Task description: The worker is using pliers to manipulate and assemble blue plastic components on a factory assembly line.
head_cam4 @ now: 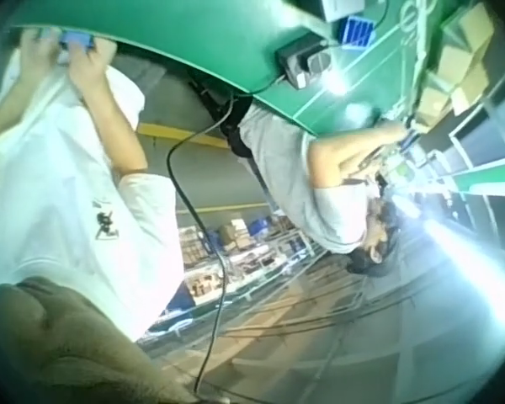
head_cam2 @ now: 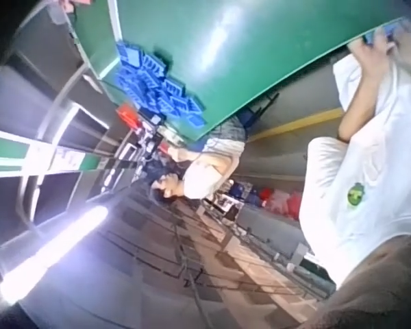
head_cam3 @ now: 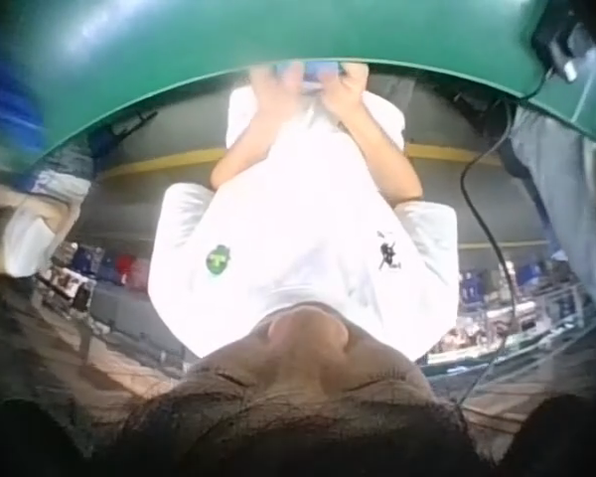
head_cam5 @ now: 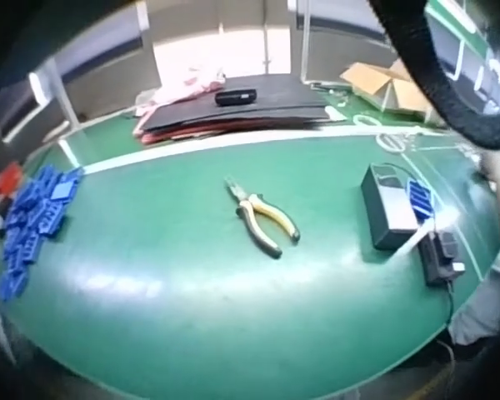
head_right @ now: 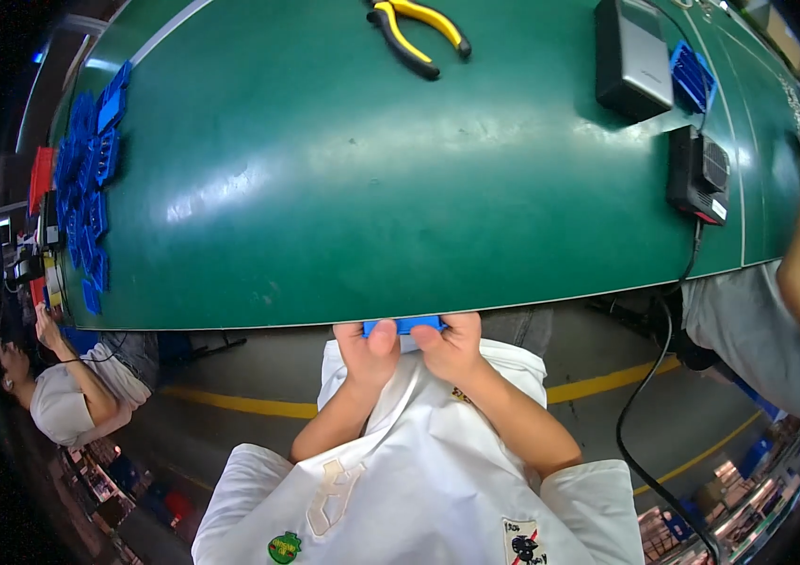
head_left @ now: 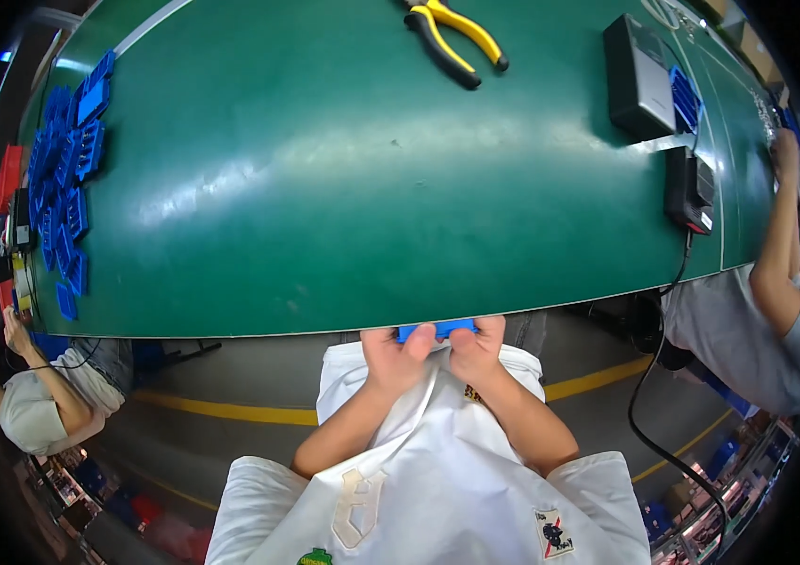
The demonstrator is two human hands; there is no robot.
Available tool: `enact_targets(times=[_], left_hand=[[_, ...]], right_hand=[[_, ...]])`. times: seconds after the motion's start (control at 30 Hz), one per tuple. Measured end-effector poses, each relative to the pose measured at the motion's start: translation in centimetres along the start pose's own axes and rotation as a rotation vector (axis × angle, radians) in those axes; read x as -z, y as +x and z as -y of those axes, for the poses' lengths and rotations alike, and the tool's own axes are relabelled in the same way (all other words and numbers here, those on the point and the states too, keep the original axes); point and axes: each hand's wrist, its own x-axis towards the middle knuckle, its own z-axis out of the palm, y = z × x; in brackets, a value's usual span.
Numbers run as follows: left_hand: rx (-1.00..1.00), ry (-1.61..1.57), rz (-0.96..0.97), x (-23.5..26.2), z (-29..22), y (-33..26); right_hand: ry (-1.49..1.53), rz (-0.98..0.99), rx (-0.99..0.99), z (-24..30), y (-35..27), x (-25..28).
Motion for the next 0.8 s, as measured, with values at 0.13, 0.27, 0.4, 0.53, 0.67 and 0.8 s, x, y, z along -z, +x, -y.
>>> enact_targets(times=[0.13,0.27,0.4,0.53,0.67,0.8], left_hand=[[0.134,0.022,0.147,2.1,-0.3,-1.3],[0.195,-0.102,0.272,2.1,-0.2,-2.5],[0.378,-0.189,0.29,1.1,-1.0,-2.1],[0.395,-0.173,0.213,0.6,-1.2,-1.3],[0.394,-0.133,0.207,0.4,-1.6,-1.7],[0.32,-0.067,0.195,0.2,-0.8,-2.1]], right_hand=[[-0.257,0.153,-0.017,1.1,-0.1,0.8],[-0.1,0.164,0.002,4.4,0.0,-0.3],[0.049,0.032,-0.152,6.0,-0.2,-0.8],[-0.001,0.019,-0.207,6.5,0.2,-1.2],[-0.026,0.002,-0.213,6.1,0.1,-1.3],[-0.054,-0.003,-0.167,5.6,0.3,-0.8]])
